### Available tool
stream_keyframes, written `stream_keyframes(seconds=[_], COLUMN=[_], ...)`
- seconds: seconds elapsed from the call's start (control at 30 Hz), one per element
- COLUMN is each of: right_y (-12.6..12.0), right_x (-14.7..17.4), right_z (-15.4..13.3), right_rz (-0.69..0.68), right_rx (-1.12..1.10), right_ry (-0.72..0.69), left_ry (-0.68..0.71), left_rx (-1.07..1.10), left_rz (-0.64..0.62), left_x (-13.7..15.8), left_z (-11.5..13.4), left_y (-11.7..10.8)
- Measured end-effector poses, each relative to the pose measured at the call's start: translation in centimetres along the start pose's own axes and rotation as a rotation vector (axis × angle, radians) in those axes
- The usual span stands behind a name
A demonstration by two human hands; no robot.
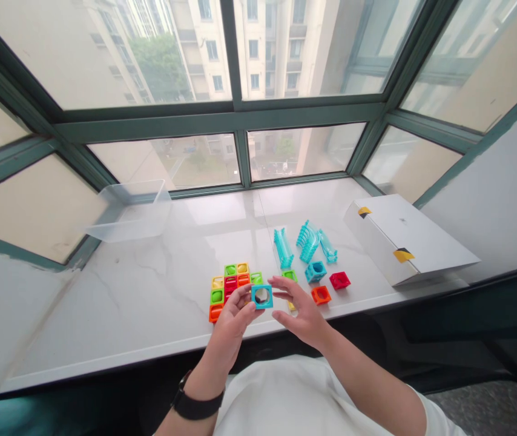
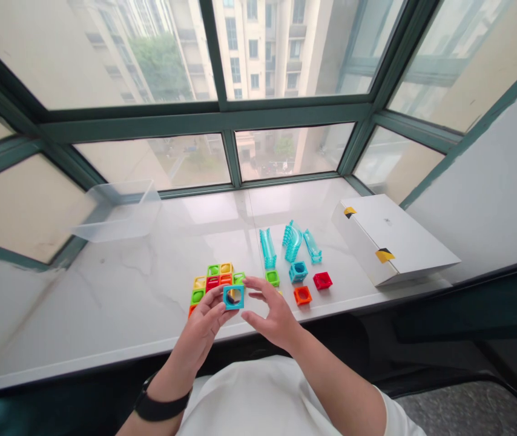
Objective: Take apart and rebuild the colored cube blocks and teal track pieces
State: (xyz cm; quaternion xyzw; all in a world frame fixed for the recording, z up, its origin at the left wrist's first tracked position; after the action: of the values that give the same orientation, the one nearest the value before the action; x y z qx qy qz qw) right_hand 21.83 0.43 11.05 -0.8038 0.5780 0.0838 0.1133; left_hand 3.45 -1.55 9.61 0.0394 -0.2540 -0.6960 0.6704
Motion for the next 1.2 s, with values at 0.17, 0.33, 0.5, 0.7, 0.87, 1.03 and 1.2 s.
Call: stream_keyframes(seconds=[0.17,0.33,0.5,0.7,0.87,1.03,1.2], right_y=[0.3,0.6,0.5,0.2,0.1,0.1,-0.1], right_x=[-0.1,-0.4,-0.6,-0.6,-0.6,-0.8,-0.8], right_z=[1.3,1.5,1.0,0.6,0.6,0.4,0.0], right_rz=[-0.001,-0.007,0.001,0.101,0.13,0.139,0.139], right_rx=[-0.038,0.062,0.237,0.314,0.325,0.287,0.394], right_ry=[0.185,0.259,0.249,0.175,0.135,0.141,0.141], left_ry=[0.115,0.24,0.425,0.523,0.594,0.707,0.769], left_rx=[-0.184,-0.376,-0.661,-0.771,-0.842,-0.952,-1.028], left_rz=[0.016,-0.008,0.023,0.035,0.034,0.031,-0.005], left_x=[-0.2,0.3,1.1,1.4,2.0,2.4,2.4], left_z=[-0.1,0.0,1.0,1.3,1.5,1.7,1.6], left_y=[-0.7,-0.4,0.6,1.2,1.7,2.2,2.5])
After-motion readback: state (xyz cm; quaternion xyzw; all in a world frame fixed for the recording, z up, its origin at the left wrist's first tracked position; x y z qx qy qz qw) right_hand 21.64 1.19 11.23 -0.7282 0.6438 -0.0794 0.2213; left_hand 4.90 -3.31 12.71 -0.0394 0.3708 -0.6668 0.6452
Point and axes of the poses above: each hand's wrist, its own x-axis away from the middle knuckle, its own y-axis out of the palm, z = x × y, the point moved 5 cm from there along -x, towards the middle knuckle
